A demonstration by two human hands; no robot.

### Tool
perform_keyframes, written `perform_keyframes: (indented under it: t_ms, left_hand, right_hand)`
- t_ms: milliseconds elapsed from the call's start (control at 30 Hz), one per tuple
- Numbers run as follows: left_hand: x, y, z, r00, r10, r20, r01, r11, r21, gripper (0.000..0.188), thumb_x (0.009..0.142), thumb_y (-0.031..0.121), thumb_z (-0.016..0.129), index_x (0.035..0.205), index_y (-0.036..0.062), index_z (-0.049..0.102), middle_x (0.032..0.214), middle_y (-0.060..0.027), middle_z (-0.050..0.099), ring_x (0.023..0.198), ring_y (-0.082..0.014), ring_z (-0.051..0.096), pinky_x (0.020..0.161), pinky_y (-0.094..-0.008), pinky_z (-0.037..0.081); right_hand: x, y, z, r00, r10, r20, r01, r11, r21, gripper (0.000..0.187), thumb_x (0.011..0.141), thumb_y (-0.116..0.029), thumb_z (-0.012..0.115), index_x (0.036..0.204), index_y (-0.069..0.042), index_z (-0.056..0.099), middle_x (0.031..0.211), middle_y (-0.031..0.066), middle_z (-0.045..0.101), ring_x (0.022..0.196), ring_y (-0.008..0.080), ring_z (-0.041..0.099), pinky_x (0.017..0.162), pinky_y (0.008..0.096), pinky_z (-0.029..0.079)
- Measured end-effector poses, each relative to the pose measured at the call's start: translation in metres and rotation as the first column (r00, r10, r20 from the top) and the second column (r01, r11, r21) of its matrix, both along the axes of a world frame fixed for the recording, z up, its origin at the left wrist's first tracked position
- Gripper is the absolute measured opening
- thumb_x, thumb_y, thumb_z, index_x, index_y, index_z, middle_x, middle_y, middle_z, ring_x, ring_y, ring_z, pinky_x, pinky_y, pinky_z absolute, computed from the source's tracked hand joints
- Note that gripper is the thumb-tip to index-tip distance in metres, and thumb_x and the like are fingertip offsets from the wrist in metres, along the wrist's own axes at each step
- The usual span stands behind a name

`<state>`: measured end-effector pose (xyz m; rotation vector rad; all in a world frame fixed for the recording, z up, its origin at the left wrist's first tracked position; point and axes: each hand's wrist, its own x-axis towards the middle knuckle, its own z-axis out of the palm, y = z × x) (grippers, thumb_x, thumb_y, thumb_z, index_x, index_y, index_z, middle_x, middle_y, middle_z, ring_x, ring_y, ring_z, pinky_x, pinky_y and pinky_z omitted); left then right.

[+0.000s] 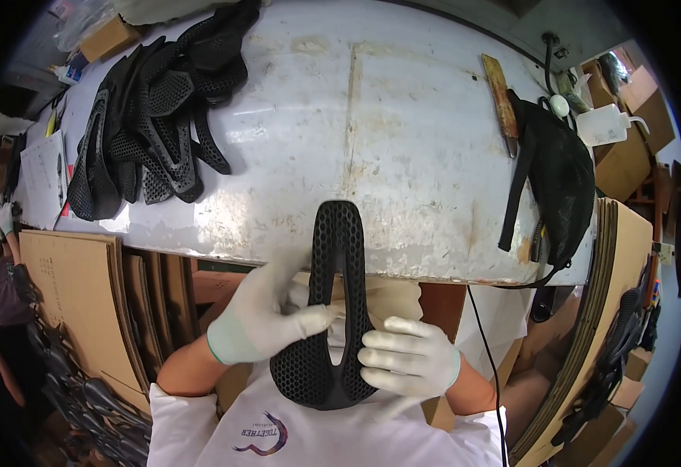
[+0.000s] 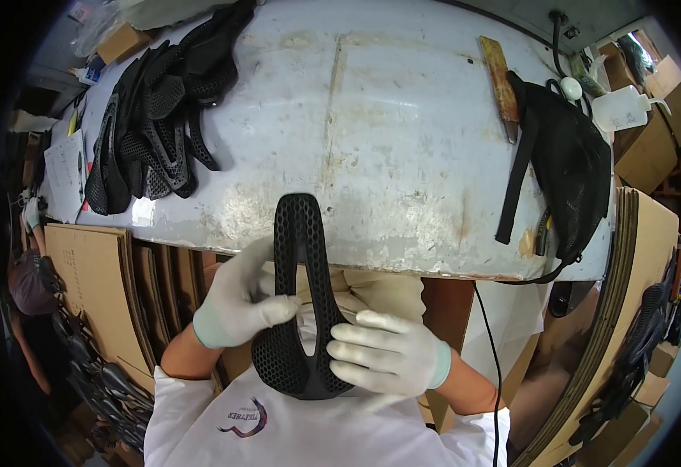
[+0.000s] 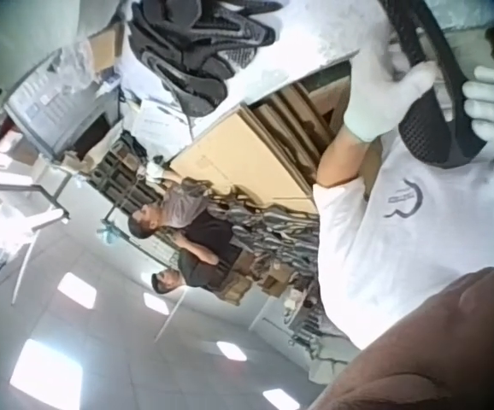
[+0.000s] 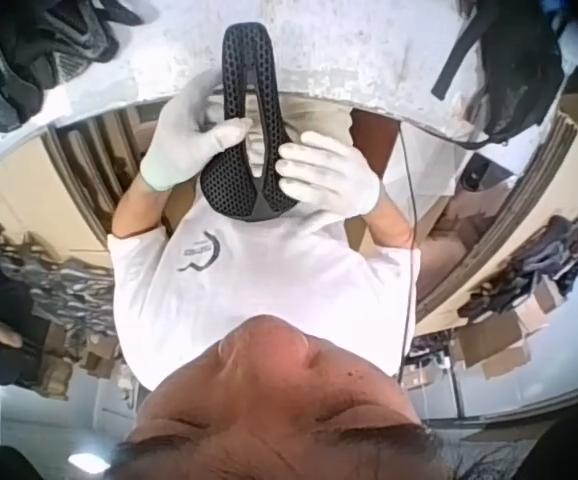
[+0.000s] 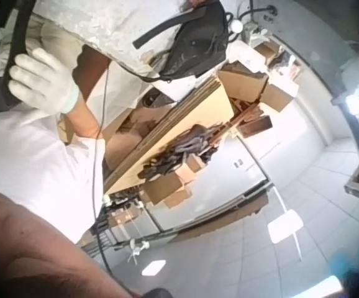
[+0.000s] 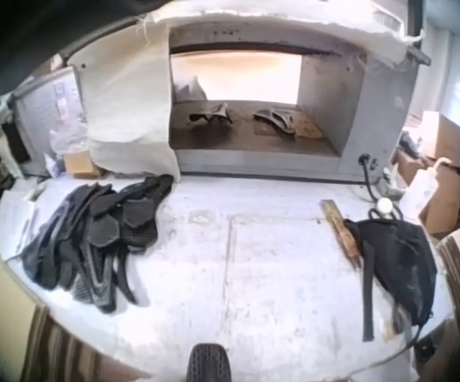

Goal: The recorder is inspecting and assembling components of bicycle seats at a workstation.

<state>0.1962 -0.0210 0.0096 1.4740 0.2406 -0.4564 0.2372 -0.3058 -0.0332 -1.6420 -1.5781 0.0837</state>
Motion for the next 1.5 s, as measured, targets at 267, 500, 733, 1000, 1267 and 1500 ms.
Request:
perform_keyframes:
  t_ms: [267, 500, 733, 1000, 1267, 1500]
  left_hand:
    - [-0.014, -0.016, 0.012, 0.959, -0.222, -0.175, 0.212, 0.975, -0.07, 0.088, 0.089, 0.015, 0.078, 0.163, 0.001, 0.031, 0.089, -0.0049, 0.072, 0.072, -0.0062, 0.065, 0.068, -0.0235, 0.052]
    - [-0.021, -0.016, 0.011, 0.968, -0.172, -0.181, 0.166, 0.985, -0.049, 0.087, 0.09, 0.016, 0.078, 0.162, 0.0022, 0.032, 0.081, -0.0034, 0.071, 0.068, -0.0067, 0.062, 0.066, -0.0246, 0.049]
    - [-0.021, -0.004, 0.014, 0.96, -0.229, -0.16, 0.235, 0.972, 0.023, 0.088, 0.089, 0.018, 0.079, 0.161, 0.0002, 0.033, 0.083, -0.0047, 0.074, 0.068, -0.0067, 0.063, 0.063, -0.0244, 0.048]
    - [-0.014, -0.008, 0.004, 0.991, 0.055, -0.121, -0.079, 0.977, -0.199, 0.047, 0.09, 0.011, 0.077, 0.133, 0.0003, 0.063, 0.098, -0.0079, 0.078, 0.089, -0.0134, 0.076, 0.078, -0.0272, 0.058]
    - [-0.025, 0.002, -0.049, 0.514, -0.459, 0.724, 0.153, 0.88, 0.449, 0.037, 0.089, 0.029, 0.075, 0.118, 0.0067, 0.075, 0.069, -0.0037, 0.059, 0.056, -0.0216, 0.061, 0.051, -0.0339, 0.047]
    - [-0.03, -0.005, -0.063, 0.409, -0.41, 0.816, 0.157, 0.912, 0.379, 0.038, 0.093, 0.034, 0.072, 0.113, 0.0024, 0.075, 0.064, -0.0017, 0.048, 0.05, -0.0192, 0.053, 0.045, -0.033, 0.042]
  right_hand:
    - [0.016, 0.03, 0.014, 0.333, -0.297, -0.895, 0.085, 0.955, -0.285, 0.053, 0.104, -0.038, 0.062, 0.136, 0.005, 0.061, 0.114, 0.0143, 0.072, 0.107, 0.0219, 0.068, 0.096, 0.0351, 0.054]
    - [0.007, 0.037, 0.009, 0.138, -0.263, -0.955, -0.01, 0.964, -0.267, 0.056, 0.104, -0.039, 0.065, 0.139, 0.005, 0.057, 0.124, 0.0133, 0.069, 0.112, 0.0186, 0.066, 0.1, 0.0336, 0.052]
    - [0.006, 0.038, 0.017, 0.226, -0.23, -0.947, -0.125, 0.957, -0.262, 0.088, 0.094, -0.036, 0.08, 0.157, 0.002, 0.032, 0.126, 0.0135, 0.068, 0.11, 0.0197, 0.069, 0.099, 0.0346, 0.054]
    - [0.013, 0.043, 0.028, 0.365, -0.293, -0.883, -0.152, 0.917, -0.367, 0.086, 0.092, -0.03, 0.081, 0.157, 0.002, 0.034, 0.114, 0.0145, 0.071, 0.101, 0.0251, 0.073, 0.09, 0.0357, 0.058]
    - [0.018, 0.04, 0.047, 0.91, -0.318, -0.267, 0.296, 0.948, -0.12, 0.053, 0.075, -0.055, 0.086, 0.087, -0.007, 0.068, 0.082, 0.0071, 0.056, 0.065, 0.0242, 0.058, 0.057, 0.0359, 0.045]
    - [0.013, 0.056, 0.041, 0.958, -0.212, -0.194, 0.218, 0.976, 0.006, 0.047, 0.083, -0.052, 0.078, 0.066, -0.012, 0.06, 0.066, 0.0014, 0.044, 0.052, 0.0185, 0.048, 0.047, 0.0344, 0.035]
